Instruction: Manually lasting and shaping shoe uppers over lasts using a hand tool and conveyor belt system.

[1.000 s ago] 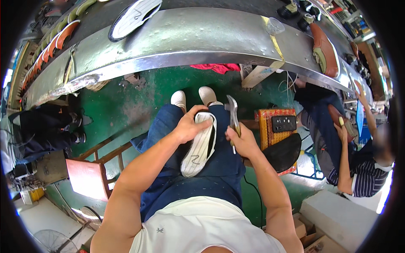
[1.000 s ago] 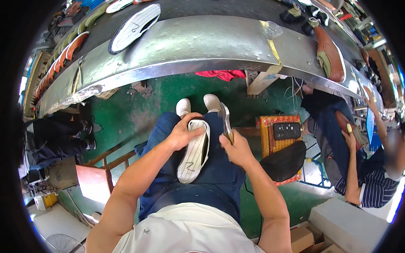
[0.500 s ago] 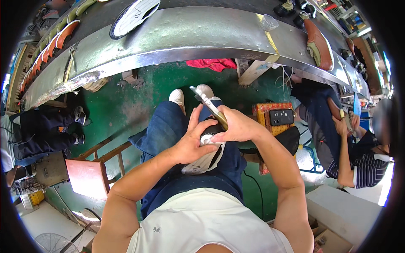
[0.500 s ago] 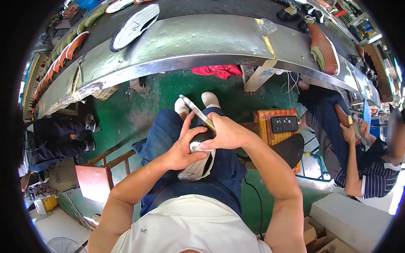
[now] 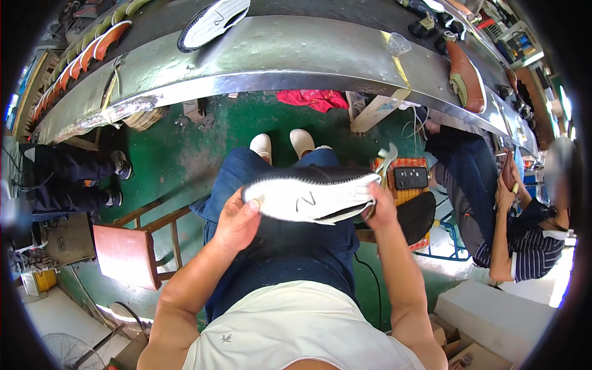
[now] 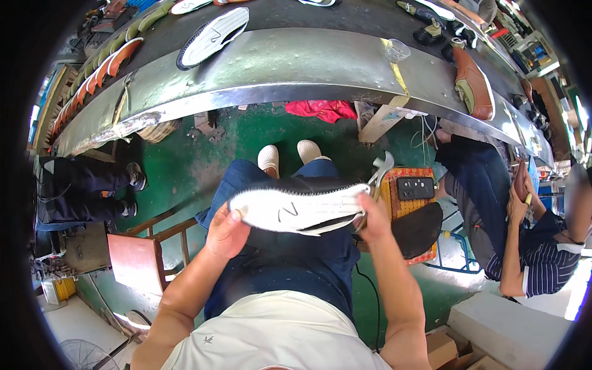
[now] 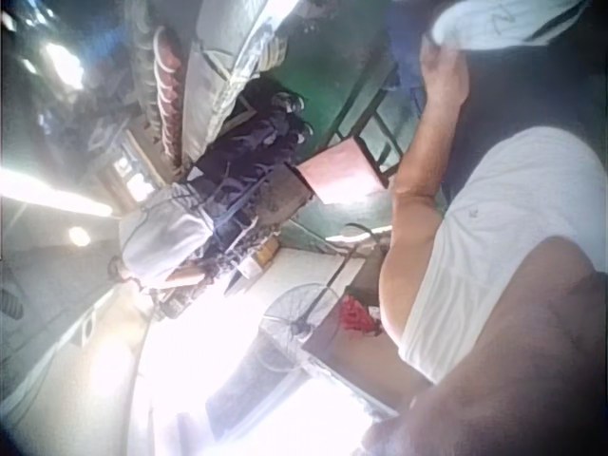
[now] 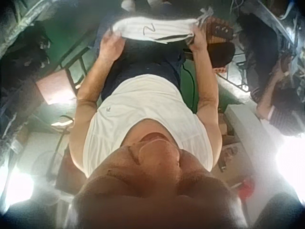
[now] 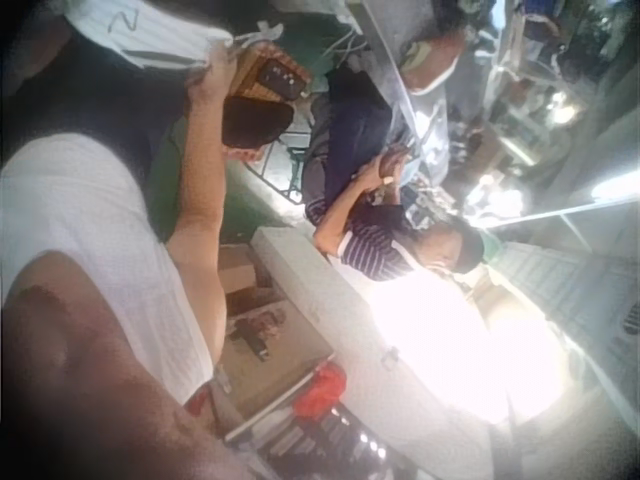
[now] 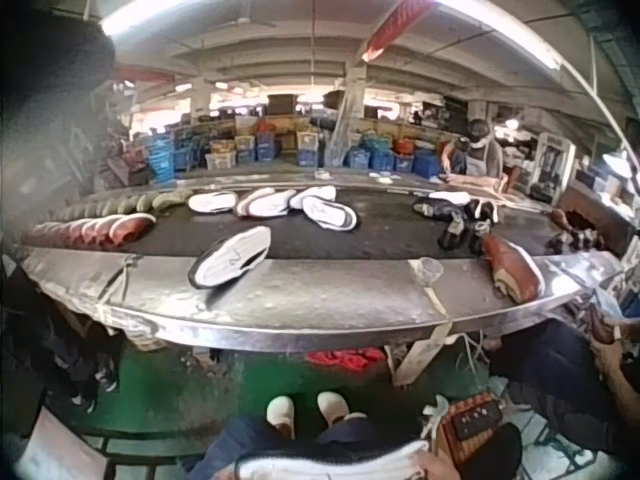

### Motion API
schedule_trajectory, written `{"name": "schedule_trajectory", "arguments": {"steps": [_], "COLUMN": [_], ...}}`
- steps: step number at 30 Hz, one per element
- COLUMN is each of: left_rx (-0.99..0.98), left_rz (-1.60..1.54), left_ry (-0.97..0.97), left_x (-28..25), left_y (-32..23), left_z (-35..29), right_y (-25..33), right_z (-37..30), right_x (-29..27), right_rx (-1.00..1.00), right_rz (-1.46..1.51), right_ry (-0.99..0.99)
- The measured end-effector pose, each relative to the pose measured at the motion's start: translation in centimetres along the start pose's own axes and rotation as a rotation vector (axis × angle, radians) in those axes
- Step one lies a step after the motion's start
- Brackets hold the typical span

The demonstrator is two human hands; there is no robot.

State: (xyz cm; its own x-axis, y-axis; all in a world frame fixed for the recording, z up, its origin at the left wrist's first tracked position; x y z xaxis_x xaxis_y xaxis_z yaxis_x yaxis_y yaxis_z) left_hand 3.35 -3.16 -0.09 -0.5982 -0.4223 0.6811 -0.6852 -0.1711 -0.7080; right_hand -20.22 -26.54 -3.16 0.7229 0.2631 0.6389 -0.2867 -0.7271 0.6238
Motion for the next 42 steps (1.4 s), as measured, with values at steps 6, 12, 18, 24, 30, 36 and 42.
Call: {"name": "schedule_trajectory", "arguments": {"steps": [6, 12, 18, 24, 30, 36, 42], "left_rx": [0.26, -0.605, -0.251, 0.14, 0.212, -0.037, -0.341], "left_rz": [0.163, 0.984, 1.414, 1.541, 1.591, 0.814, 0.297], "left_ry": [-0.281, 0.124, 0.165, -0.047, -0.012, -0.159, -0.054], "left_x": [4.1, 5.0, 1.5, 1.4, 2.5, -3.7, -1.5], "left_y": [-2.6, 0.5, 1.9, 3.6, 4.3, 10.0, 8.9], "left_z": [6.2, 11.8, 4.2, 1.8, 1.2, 1.6, 2.7], "right_y": [-4.6, -3.4, -1.4, -1.5, 1.3, 0.7, 0.3], "right_z": [-5.0, -7.1, -7.9, -6.1, -3.5, -2.0, -2.6], "right_x": [0.3, -0.4, 1.1, 3.8, 8.1, 10.0, 8.3], "right_rx": [0.271, 0.242, 0.29, 0.104, 0.538, 0.353, 0.639], "right_rz": [-0.604, -0.427, -1.272, -1.421, -1.524, -1.87, -1.34], "right_ry": [0.077, 0.028, 0.281, 0.545, 0.627, 0.7, 0.507]}}
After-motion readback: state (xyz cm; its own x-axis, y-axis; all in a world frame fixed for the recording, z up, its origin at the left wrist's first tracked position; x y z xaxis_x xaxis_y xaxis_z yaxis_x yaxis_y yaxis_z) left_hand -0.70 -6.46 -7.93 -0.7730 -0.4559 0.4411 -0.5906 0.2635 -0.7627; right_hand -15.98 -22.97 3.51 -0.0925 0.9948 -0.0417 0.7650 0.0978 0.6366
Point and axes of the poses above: each hand's wrist, its own z-axis towards the middle knuckle, its own x-axis out of the palm, y = z × x, the point moved 2 cm from there along z, towards the middle knuckle, and after that the axes turned 4 degrees about z, right-handed, at the moved point
